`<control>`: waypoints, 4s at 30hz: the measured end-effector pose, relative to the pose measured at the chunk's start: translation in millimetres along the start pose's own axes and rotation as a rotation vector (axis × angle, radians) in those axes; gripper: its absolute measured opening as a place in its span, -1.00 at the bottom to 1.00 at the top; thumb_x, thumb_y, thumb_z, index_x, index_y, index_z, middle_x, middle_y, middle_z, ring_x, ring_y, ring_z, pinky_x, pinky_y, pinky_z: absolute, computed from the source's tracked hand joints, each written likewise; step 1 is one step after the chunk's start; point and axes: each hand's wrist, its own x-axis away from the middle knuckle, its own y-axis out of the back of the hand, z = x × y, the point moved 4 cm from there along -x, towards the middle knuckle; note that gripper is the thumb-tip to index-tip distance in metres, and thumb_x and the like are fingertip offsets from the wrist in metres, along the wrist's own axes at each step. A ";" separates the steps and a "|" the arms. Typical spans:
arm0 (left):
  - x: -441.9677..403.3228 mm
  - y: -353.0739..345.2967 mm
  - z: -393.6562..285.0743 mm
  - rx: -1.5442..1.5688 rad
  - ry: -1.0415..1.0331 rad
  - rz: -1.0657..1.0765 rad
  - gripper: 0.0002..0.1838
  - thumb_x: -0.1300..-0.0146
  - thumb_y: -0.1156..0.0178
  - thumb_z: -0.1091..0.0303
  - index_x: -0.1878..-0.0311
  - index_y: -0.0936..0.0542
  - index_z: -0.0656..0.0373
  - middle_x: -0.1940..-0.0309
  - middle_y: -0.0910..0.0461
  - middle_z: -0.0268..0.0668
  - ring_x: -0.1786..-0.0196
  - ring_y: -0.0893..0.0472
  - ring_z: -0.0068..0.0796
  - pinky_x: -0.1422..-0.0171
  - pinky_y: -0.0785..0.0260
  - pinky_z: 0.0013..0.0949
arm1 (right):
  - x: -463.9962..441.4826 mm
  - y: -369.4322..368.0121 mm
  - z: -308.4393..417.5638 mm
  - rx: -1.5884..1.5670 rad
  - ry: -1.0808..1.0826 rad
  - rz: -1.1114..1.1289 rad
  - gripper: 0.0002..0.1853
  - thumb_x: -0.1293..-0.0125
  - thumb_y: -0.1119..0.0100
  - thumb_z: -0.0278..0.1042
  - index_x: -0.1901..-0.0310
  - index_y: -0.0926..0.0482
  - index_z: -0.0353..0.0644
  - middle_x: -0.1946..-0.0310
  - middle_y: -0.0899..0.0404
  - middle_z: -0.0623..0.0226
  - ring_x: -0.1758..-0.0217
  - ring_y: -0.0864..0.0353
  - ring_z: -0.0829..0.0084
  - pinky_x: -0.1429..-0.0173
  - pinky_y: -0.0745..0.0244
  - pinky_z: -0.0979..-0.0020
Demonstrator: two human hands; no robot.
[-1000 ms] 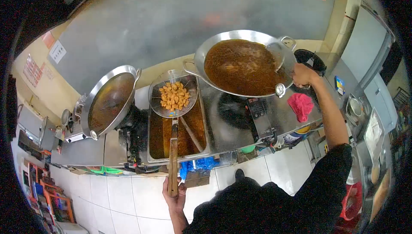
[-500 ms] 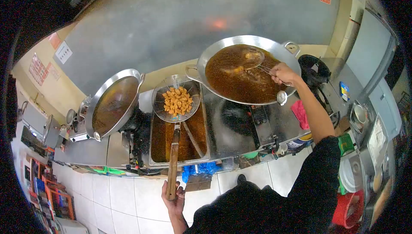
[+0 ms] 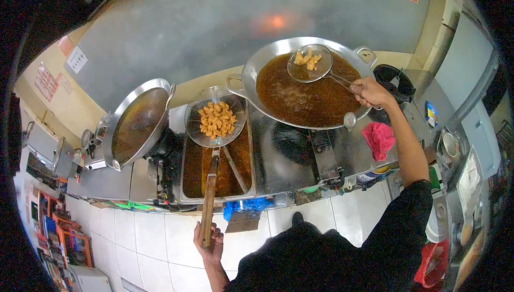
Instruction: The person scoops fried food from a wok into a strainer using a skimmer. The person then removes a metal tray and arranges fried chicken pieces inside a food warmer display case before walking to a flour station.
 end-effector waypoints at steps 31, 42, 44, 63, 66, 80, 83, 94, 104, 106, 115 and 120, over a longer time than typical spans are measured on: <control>3.2 -5.8 12.4 -0.002 -0.003 -0.016 -0.62 -0.47 0.01 0.05 0.12 -0.51 0.22 0.43 -0.55 -0.25 0.53 -0.40 -0.53 0.39 -0.27 -0.49 | 49.9 -49.4 48.3 -0.228 -0.078 0.291 -0.74 -0.48 -0.05 -0.32 0.38 -0.54 -0.23 0.62 -0.44 0.50 0.71 -0.28 0.76 0.65 -0.16 0.61; 3.4 -4.3 16.7 -0.006 -0.008 -0.008 -0.62 -0.46 0.00 0.03 0.14 -0.54 0.20 0.44 -0.57 -0.27 0.54 -0.42 -0.54 0.39 -0.30 -0.47 | 49.3 -54.4 54.6 -0.105 0.057 0.239 -0.67 -0.52 -0.01 -0.22 0.39 -0.48 -0.24 0.65 -0.43 0.46 0.74 -0.32 0.71 0.68 -0.21 0.58; 2.8 -3.2 17.2 -0.014 -0.013 -0.023 -0.62 -0.47 0.01 0.03 0.16 -0.54 0.19 0.45 -0.56 -0.27 0.54 -0.42 -0.54 0.38 -0.31 -0.47 | 47.1 -53.9 56.3 -0.062 0.075 0.230 -0.65 -0.53 0.00 -0.21 0.41 -0.47 -0.24 0.67 -0.42 0.45 0.74 -0.33 0.70 0.68 -0.23 0.57; 0.5 -11.4 22.2 0.016 -0.081 -0.044 -0.58 -0.47 0.04 0.02 0.23 -0.51 0.25 0.50 -0.49 -0.30 0.52 -0.38 -0.57 0.40 -0.25 -0.50 | 32.2 -43.3 77.6 0.575 0.447 -0.072 -0.80 -0.41 -0.02 -0.42 0.29 -0.51 -0.41 0.53 -0.53 -0.15 0.42 -0.60 -0.04 0.27 -0.47 0.07; -0.4 -13.3 27.4 0.044 -0.090 -0.018 -0.57 -0.48 0.05 0.01 0.25 -0.50 0.24 0.52 -0.48 -0.30 0.51 -0.38 -0.58 0.39 -0.26 -0.50 | 33.6 -36.8 79.6 0.641 0.547 -0.164 -0.81 -0.40 -0.02 -0.42 0.21 -0.54 -0.40 0.48 -0.54 -0.21 0.26 -0.59 -0.17 0.13 -0.46 0.03; -28.6 53.8 59.3 -0.056 -0.244 -0.065 -0.69 -0.51 0.09 0.09 0.16 -0.48 0.14 0.51 -0.46 -0.41 0.46 -0.42 -0.62 0.38 -0.29 -0.51 | 57.0 59.7 53.3 0.417 0.137 -0.167 -0.77 -0.47 0.02 -0.39 0.27 -0.49 -0.40 0.64 -0.47 0.24 0.73 -0.46 0.43 0.61 -0.40 0.36; -31.5 74.7 62.4 -0.240 -0.208 -0.147 -0.68 -0.52 0.09 0.09 0.16 -0.49 0.12 0.48 -0.48 -0.39 0.46 -0.46 -0.60 0.34 -0.35 -0.48 | 66.8 70.8 43.2 0.721 0.283 -0.383 -0.86 -0.34 -0.03 -0.51 0.26 -0.49 -0.44 0.58 -0.50 0.06 0.69 -0.53 0.25 0.55 -0.45 0.22; -51.3 130.6 108.3 -0.187 0.067 -0.329 -0.74 -0.47 -0.05 0.12 0.21 -0.53 0.09 0.67 -0.42 -0.46 0.62 -0.36 -0.63 0.48 -0.22 -0.54 | 29.2 52.0 4.6 0.392 -0.129 0.121 -0.80 -0.30 -0.07 -0.46 0.44 -0.54 -0.39 0.62 -0.57 0.23 0.72 -0.51 0.44 0.61 -0.43 0.35; -52.3 127.0 112.2 -0.181 0.044 -0.328 -0.72 -0.48 -0.04 0.14 0.24 -0.54 0.14 0.57 -0.45 -0.44 0.54 -0.37 -0.66 0.45 -0.25 -0.60 | -22.7 19.1 -23.6 -0.223 -0.033 0.048 -0.78 -0.48 -0.03 -0.37 0.26 -0.51 -0.37 0.59 -0.43 0.40 0.72 -0.28 0.67 0.66 -0.14 0.54; -48.2 135.2 114.4 -0.134 0.044 -0.362 -0.73 -0.47 -0.05 0.15 0.19 -0.54 0.16 0.58 -0.41 -0.45 0.54 -0.35 -0.65 0.45 -0.24 -0.61 | -16.1 23.3 -25.3 -0.287 -0.031 0.041 -0.79 -0.49 -0.02 -0.37 0.22 -0.50 -0.37 0.58 -0.42 0.42 0.73 -0.26 0.68 0.66 -0.13 0.55; -45.6 102.7 117.7 -0.243 0.066 -0.311 -0.72 -0.46 -0.08 0.11 0.14 -0.53 0.15 0.51 -0.46 -0.41 0.46 -0.42 -0.57 0.35 -0.29 -0.53 | -5.9 26.3 -25.3 -0.047 0.071 0.042 -0.73 -0.50 0.00 -0.24 0.21 -0.54 -0.29 0.63 -0.43 0.43 0.73 -0.34 0.66 0.68 -0.24 0.53; -43.7 63.7 117.2 -0.299 0.133 -0.023 -0.58 -0.51 0.05 -0.01 0.07 -0.54 0.20 0.38 -0.57 -0.34 0.33 -0.51 -0.50 0.18 -0.37 -0.45 | 5.1 19.4 6.1 0.250 0.145 -0.033 -0.72 -0.50 0.01 -0.25 0.28 -0.52 -0.30 0.65 -0.45 0.37 0.75 -0.39 0.58 0.66 -0.33 0.46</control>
